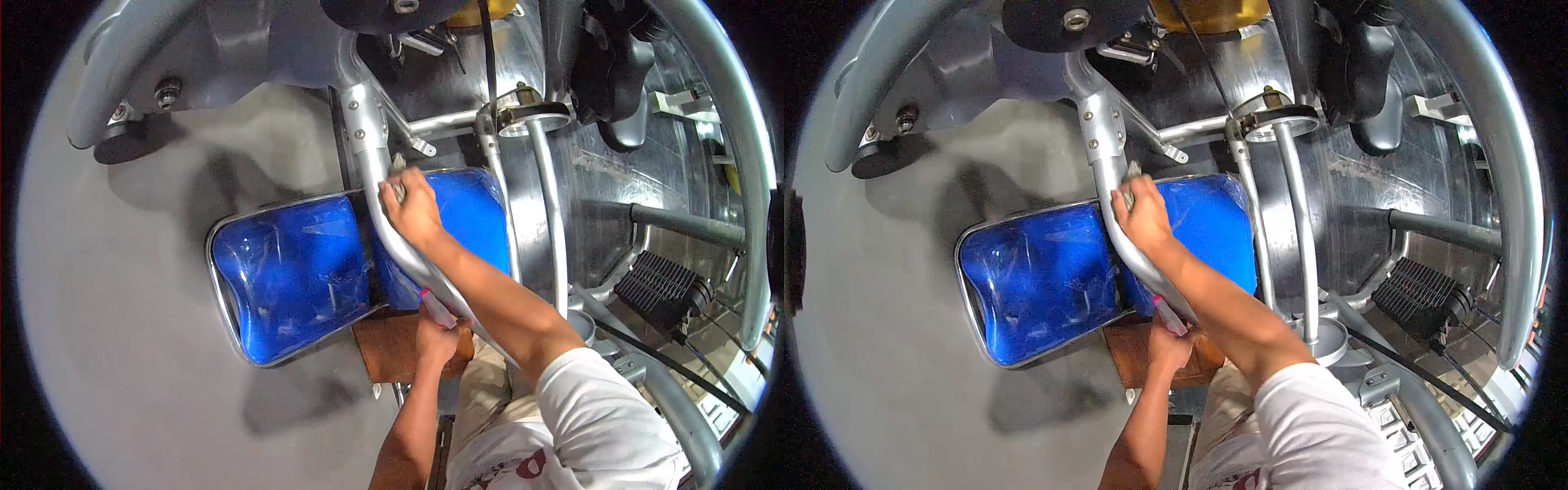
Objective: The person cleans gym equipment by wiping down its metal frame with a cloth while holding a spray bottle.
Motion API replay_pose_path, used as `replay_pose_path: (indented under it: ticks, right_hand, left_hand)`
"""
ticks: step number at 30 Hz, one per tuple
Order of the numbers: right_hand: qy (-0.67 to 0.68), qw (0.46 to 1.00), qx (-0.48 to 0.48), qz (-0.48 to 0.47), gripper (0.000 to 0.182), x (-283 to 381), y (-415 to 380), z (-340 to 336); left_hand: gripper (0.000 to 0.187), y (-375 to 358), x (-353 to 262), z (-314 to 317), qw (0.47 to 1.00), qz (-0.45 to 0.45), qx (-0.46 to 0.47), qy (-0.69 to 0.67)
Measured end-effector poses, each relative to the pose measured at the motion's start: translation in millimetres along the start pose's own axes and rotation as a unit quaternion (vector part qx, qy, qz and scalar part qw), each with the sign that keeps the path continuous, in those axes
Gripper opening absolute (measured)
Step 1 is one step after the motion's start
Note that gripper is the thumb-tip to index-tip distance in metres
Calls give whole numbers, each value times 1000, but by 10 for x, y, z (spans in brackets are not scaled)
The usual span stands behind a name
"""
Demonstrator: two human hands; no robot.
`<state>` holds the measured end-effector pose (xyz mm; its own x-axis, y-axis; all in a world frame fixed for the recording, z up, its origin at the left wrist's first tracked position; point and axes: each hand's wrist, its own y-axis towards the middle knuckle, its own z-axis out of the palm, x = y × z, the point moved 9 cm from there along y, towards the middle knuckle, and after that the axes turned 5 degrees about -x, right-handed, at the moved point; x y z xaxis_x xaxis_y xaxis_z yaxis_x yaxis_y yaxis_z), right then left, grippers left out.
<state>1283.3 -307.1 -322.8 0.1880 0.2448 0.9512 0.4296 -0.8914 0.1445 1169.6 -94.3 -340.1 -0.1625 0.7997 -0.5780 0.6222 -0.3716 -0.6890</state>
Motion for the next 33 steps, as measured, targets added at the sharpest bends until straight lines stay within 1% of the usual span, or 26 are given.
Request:
replay_pose_path:
  ticks: [1, 3, 4, 7, 8, 9, 10, 11, 12, 13, 14, 15, 16, 19, 22, 25, 26, 27, 29, 31, 32, 33]
  right_hand:
    - [-6, 999, 35, -26, 21, 13, -101, -28]
    - [2, 996, 87, -24, 18, 39, -275, -72]
    - [-6, 995, 95, -6, 15, 44, -307, -73]
    - [25, 999, 17, -18, 14, 2, 77, 22]
    - [25, 999, -22, -36, 15, 60, 272, 49]
    - [31, 995, -80, -41, 17, 86, 448, 52]
    - [35, 992, -118, 2, 18, 55, 573, 105]
    - [12, 989, -143, 27, 18, 11, 626, 174]
    - [-19, 992, -125, 25, 19, 18, 625, 232]
    - [-51, 993, -106, 23, 20, 27, 591, 287]
    - [-61, 996, -71, -3, 20, 51, 526, 320]
    - [-70, 996, -38, -31, 21, 65, 438, 280]
    - [-80, 995, -8, -62, 22, 93, 366, 227]
    - [-59, 987, 139, 57, 19, -136, -5, 163]
    - [-57, 991, 111, 55, 20, -214, -12, 204]
    - [-82, 996, 30, -5, 20, -219, 258, 298]
    - [-77, 997, 8, -10, 21, -259, 385, 345]
    - [-75, 996, -48, -2, 21, -283, 523, 349]
    - [-71, 985, -156, 17, 24, -291, 693, 330]
    - [-79, 984, -141, 72, 26, -366, 653, 364]
    - [-83, 983, -132, 99, 27, -373, 617, 371]
    - [-80, 990, -85, 73, 26, -263, 567, 393]
  left_hand:
    - [76, 10, -27, 4, 1000, -6, 5, -18]
    - [77, 26, -40, 0, 999, 32, -10, -30]
    - [77, 27, -24, 8, 998, 51, -16, -36]
    - [72, 48, 118, 66, 994, 37, -19, -106]
    - [72, 59, 99, 60, 996, 65, -21, -60]
    - [71, 72, 82, 48, 995, 93, -24, -16]
    - [70, 79, 78, 39, 992, 119, -27, 28]
    - [66, 180, 395, 141, 996, 68, -4, -50]
    - [63, 325, 872, 323, 991, 16, 18, -129]
    - [62, 296, 907, 330, 991, -7, 23, -130]
    - [61, 265, 944, 336, 990, -30, 28, -131]
    - [62, 117, 438, 137, 998, -20, 18, -53]
    - [63, 60, 138, 16, 1000, -6, 8, 26]
    - [71, 150, 257, 104, 998, 36, 20, -57]
    - [84, 111, 128, 61, 990, 83, 4, -113]
    - [76, 125, 210, 63, 998, 50, 8, -29]
    - [80, 120, 179, 55, 1000, 21, 18, -13]
    - [83, 80, 97, 28, 1000, -9, 27, 2]
    - [85, 117, 102, 24, 999, 10, 14, 34]
    - [81, 138, 140, 19, 992, 105, -29, 69]
    - [74, 120, 265, 38, 996, 69, -7, 63]
    - [66, 124, 289, 38, 998, 37, 14, 54]
